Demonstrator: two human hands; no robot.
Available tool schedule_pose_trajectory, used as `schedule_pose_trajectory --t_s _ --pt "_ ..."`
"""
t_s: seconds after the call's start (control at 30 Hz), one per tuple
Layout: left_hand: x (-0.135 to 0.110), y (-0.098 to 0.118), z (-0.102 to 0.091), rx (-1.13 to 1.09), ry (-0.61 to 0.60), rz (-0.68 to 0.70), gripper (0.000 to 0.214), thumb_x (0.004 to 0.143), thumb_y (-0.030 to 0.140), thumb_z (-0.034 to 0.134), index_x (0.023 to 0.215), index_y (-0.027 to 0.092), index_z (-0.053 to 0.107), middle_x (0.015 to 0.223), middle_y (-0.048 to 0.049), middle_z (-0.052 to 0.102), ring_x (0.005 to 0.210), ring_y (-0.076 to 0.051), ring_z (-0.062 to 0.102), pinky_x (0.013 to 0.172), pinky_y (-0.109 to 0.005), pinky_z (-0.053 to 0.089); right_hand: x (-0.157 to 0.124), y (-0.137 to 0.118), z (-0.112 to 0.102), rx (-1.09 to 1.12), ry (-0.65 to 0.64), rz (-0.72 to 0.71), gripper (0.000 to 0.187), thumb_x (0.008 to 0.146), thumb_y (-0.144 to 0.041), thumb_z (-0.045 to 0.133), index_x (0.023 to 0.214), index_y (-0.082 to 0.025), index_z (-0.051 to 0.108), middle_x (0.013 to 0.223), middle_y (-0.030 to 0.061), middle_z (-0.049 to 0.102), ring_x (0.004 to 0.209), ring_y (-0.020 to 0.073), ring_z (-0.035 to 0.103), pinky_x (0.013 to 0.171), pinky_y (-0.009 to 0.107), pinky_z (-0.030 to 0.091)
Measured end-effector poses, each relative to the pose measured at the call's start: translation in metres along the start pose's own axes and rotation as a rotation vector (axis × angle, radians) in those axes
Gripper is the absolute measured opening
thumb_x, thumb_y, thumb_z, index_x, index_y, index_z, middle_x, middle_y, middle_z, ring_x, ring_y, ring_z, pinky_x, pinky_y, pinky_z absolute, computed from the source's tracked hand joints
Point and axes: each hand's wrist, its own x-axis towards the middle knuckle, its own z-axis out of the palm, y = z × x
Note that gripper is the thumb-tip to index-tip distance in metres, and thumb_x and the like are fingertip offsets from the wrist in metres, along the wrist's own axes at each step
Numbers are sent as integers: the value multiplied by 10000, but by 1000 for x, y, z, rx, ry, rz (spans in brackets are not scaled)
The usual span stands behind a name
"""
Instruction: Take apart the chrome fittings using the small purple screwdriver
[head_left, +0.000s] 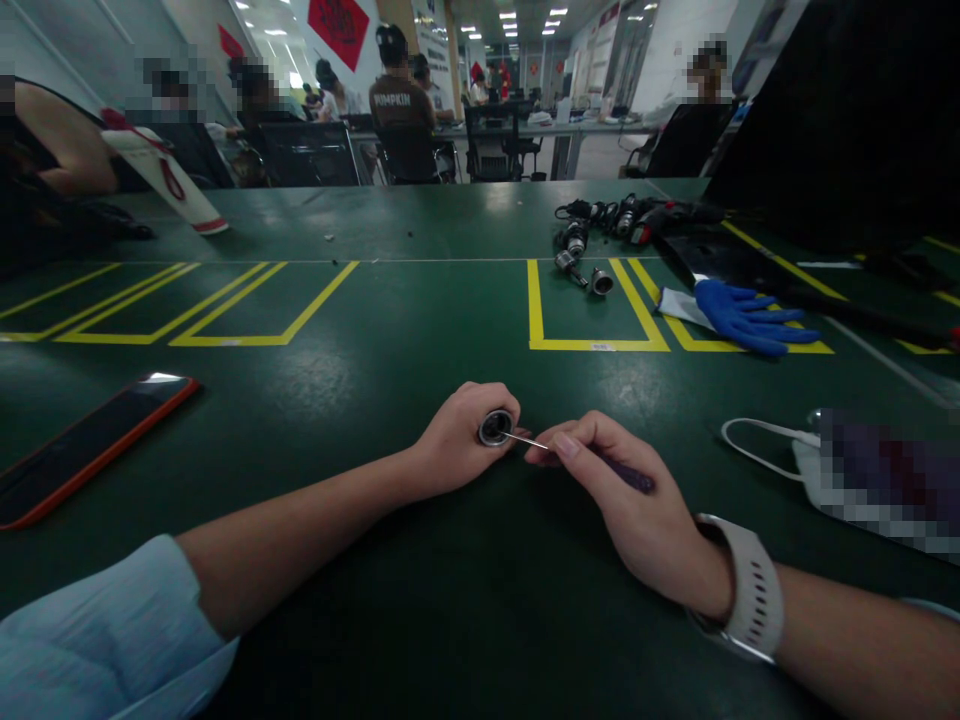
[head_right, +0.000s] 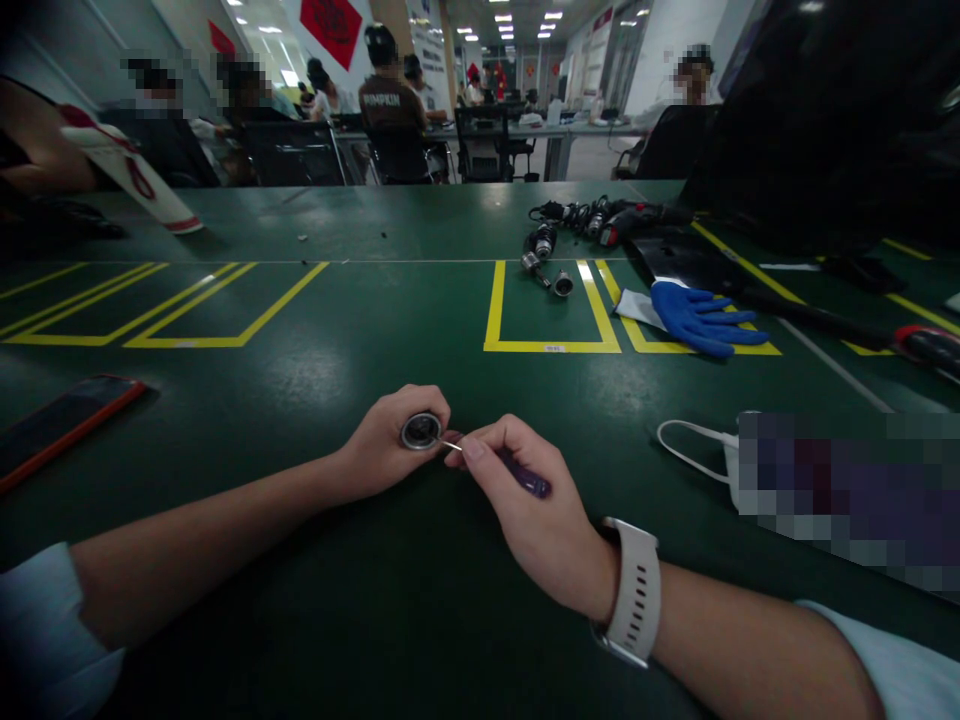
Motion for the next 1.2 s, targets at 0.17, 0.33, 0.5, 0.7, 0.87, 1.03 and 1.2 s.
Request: schedule_pose_trajectory --t_s 0.17,0.33,0.5,0.7,0.87,1.03,1.2 --pt "0 -2 1 4 10 -14 140 760 151 590 691 173 470 659 40 522 616 -110 483 637 -255 357 -2 -2 1 -100 36 -114 114 904 -239 516 834 -203 598 863 18 633 820 155 604 723 314 475" --pt "-1 -3 3 66 -33 13 125 787 165 573 708 173 477 670 35 527 631 -116 495 678 -278 362 -6 -8 4 -265 6 -194 131 898 -197 499 794 -179 577 844 37 612 787 160 583 732 341 464" --pt "-1 -2 1 67 -45 22 118 785 170 559 701 173 476 665 33 523 628 -120 493 673 -283 363 -1 -2 2 -134 6 -72 138 897 -245 524 798 -190 602 841 26 640 811 166 604 768 345 465" --pt "-1 1 0 12 0 -40 143 760 161 593 684 174 473 654 38 520 617 -113 484 629 -260 362 2 9 1 144 26 74 155 906 -317 528 851 -219 634 865 7 673 844 163 621 805 347 478" --pt "0 0 1 -28 22 -104 177 767 198 610 667 174 466 660 31 520 619 -115 489 601 -254 365 -1 4 0 17 30 5 145 900 -309 536 851 -211 632 879 21 669 843 167 614 771 336 484" --pt "0 0 1 0 -5 -70 140 755 151 598 684 171 479 659 34 526 624 -116 488 626 -262 361 -1 -1 1 -34 22 -29 121 898 -281 537 844 -212 620 893 16 661 853 156 613 777 319 482" --pt "0 0 1 -15 -1 -33 130 745 141 586 679 169 477 650 36 521 611 -110 479 618 -256 355 1 1 1 27 -9 19 127 894 -290 546 834 -208 622 900 16 670 872 161 622 809 333 476"
